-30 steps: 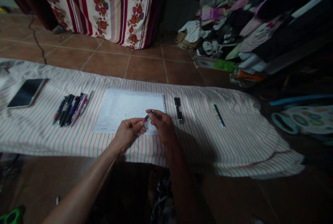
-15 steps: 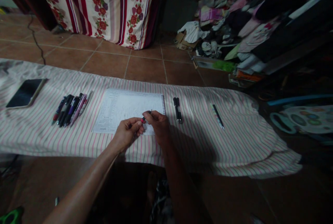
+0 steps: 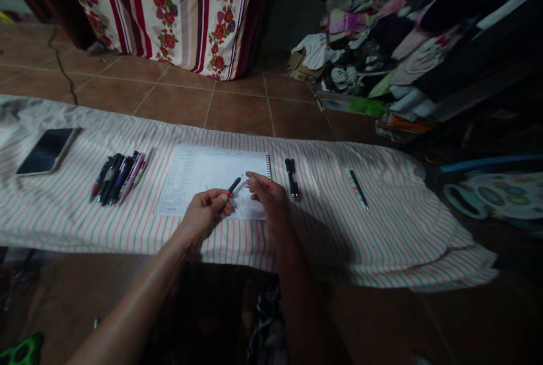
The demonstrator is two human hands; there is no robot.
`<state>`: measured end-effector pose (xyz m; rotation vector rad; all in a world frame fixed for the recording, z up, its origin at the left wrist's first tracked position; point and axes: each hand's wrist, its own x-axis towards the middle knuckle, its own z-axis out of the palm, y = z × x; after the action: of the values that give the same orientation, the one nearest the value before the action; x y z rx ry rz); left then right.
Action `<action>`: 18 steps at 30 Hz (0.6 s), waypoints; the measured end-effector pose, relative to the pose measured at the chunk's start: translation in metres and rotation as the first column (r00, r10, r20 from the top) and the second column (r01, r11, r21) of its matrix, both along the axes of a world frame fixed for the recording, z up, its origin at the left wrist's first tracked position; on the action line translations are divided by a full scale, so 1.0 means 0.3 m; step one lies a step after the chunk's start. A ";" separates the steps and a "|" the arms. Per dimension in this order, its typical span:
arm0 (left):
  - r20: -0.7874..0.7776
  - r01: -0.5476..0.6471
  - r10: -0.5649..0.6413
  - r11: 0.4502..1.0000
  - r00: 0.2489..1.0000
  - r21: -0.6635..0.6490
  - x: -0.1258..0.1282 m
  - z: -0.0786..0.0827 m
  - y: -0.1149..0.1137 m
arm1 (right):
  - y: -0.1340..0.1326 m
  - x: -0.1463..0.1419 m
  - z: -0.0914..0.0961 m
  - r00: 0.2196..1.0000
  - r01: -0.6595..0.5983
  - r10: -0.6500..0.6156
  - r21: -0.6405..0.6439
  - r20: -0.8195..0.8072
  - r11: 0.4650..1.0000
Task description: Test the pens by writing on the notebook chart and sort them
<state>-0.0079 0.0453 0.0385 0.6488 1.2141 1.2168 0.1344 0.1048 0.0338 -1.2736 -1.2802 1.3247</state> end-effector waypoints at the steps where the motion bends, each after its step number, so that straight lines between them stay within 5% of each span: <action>1: 0.012 0.023 -0.023 1.000 1.000 -0.001 0.008 0.000 -0.002 | -0.006 -0.010 0.005 1.000 -0.029 0.029 0.009 -0.001 1.000; 9: -0.128 -0.020 0.029 0.997 0.991 0.069 0.046 -0.001 -0.012 | -0.019 -0.071 -0.011 0.995 0.005 -0.015 0.111 0.095 0.994; 13: -0.081 -0.076 0.080 0.996 0.994 0.052 0.042 0.007 -0.002 | 0.002 -0.054 -0.035 0.998 -0.047 0.043 0.089 0.042 0.995; 15: -0.045 -0.138 0.139 0.990 0.989 0.021 0.033 0.009 0.004 | 0.018 -0.028 -0.055 0.988 0.000 -0.026 0.171 0.153 0.985; 18: -0.011 -0.216 0.216 0.976 0.976 0.001 0.014 0.009 0.010 | 0.041 0.015 -0.091 0.865 0.012 -0.184 0.348 0.466 0.937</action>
<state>-0.0038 0.0482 0.0411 0.5337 1.3200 1.3940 0.1390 0.1170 0.0064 -1.4557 -1.6809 0.6745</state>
